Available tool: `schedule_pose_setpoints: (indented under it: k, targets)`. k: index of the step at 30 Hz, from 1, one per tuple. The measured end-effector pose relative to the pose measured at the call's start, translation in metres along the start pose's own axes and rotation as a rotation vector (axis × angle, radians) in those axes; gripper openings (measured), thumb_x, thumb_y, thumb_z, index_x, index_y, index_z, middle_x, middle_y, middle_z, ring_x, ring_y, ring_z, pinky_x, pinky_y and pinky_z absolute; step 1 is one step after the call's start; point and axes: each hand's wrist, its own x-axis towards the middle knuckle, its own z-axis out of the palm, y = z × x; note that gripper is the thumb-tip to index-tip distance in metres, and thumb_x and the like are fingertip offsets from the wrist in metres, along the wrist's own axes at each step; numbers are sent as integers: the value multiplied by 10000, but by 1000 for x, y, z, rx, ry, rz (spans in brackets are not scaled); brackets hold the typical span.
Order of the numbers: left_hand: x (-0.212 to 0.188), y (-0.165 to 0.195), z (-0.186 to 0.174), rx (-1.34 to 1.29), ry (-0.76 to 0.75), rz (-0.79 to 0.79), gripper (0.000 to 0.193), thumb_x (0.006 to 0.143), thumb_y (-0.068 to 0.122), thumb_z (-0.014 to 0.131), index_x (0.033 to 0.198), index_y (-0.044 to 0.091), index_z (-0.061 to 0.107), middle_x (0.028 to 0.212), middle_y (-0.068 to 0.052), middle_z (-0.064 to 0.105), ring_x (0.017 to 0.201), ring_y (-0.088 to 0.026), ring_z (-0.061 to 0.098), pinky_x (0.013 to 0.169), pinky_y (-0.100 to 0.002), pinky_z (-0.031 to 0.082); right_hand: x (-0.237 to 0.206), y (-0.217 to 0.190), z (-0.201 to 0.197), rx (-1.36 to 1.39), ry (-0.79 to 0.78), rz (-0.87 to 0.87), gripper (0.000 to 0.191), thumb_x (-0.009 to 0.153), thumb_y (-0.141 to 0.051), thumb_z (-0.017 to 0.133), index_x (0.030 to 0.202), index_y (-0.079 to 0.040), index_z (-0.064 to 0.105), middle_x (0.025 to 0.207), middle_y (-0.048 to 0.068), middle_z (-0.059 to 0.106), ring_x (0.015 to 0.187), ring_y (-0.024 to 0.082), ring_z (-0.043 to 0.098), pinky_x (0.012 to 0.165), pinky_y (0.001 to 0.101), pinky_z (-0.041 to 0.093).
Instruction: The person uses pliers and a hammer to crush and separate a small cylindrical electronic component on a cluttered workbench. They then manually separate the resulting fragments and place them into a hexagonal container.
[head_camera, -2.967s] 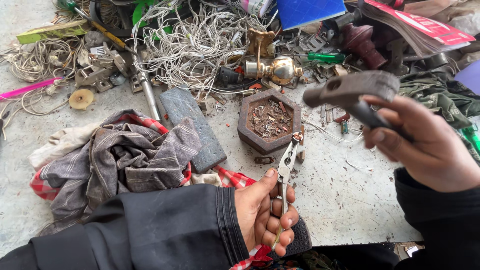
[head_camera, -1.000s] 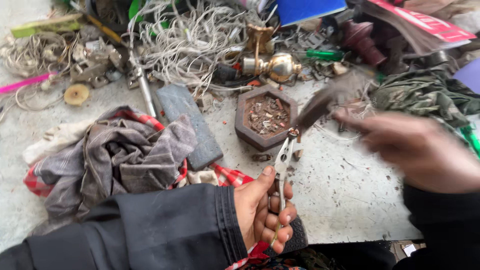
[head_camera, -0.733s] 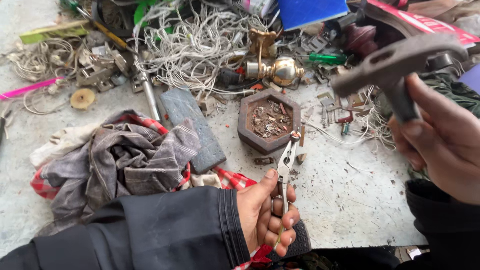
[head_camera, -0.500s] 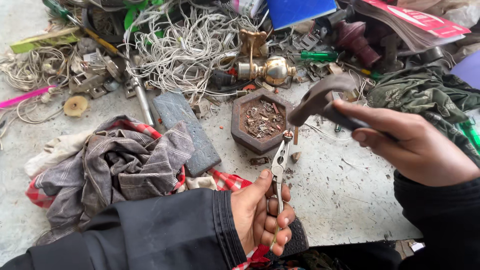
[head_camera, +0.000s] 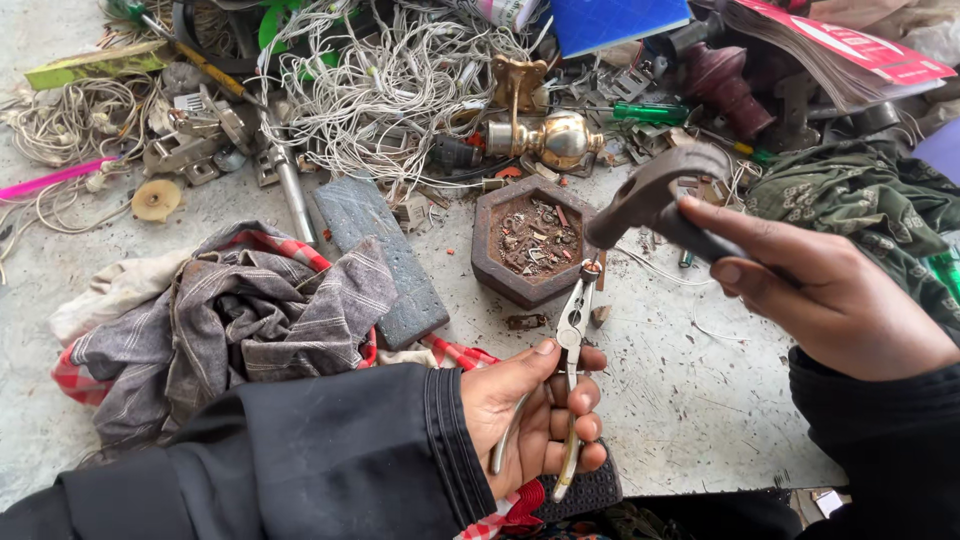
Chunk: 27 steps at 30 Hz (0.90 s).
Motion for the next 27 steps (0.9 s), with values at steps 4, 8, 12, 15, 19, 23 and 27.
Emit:
schedule_pose_setpoints:
  k: [4,8,12,15,19,23,27]
  targets:
    - [2,2,-2,71,35,29,479,1138,446,329,1315,27,480,892,-54,561,798,-187,624,738,-356,607,3,12,0,20,30,-196,661,940,-138,624,1577,-199,455,991,-6,687,687,62,620,598,259,520]
    - [3,5,-2,90,94,27,452,1121,472,366,1231,52,490,840,-45,530,731,-171,581,649,-331,576,-4,29,-4,270,112,-121,643,992,-71,610,1607,-206,477,890,69,683,709,105,589,602,270,503]
    - [5,3,3,82,103,29,437,1111,483,393,1184,61,480,823,-42,508,712,-168,563,623,-323,563,-6,43,-2,437,108,-287,628,1044,-106,572,1653,-189,440,968,54,676,782,60,572,614,188,514]
    - [6,-2,5,119,130,45,451,1103,480,408,1192,46,491,819,-46,512,703,-172,564,619,-323,565,-7,46,-6,1,60,-403,623,916,-74,601,1532,-91,506,1019,94,731,811,77,682,674,235,579]
    - [6,-4,3,134,112,59,436,1108,475,417,1185,50,483,819,-43,522,710,-172,586,621,-326,574,-6,41,-12,258,163,-308,620,914,-78,605,1527,-95,508,1026,95,732,814,78,684,673,234,578]
    - [9,-5,1,158,98,70,436,1108,476,422,1190,52,481,832,-41,539,719,-178,619,629,-328,594,-5,33,-12,353,245,-338,617,912,-81,609,1521,-100,509,1033,96,732,817,79,686,673,234,577]
    - [9,-10,5,220,172,82,439,1092,472,435,1170,47,510,803,-39,550,680,-185,631,585,-329,596,-11,28,-10,-70,70,-508,615,911,-85,613,1516,-104,511,1040,97,732,820,79,688,673,233,576]
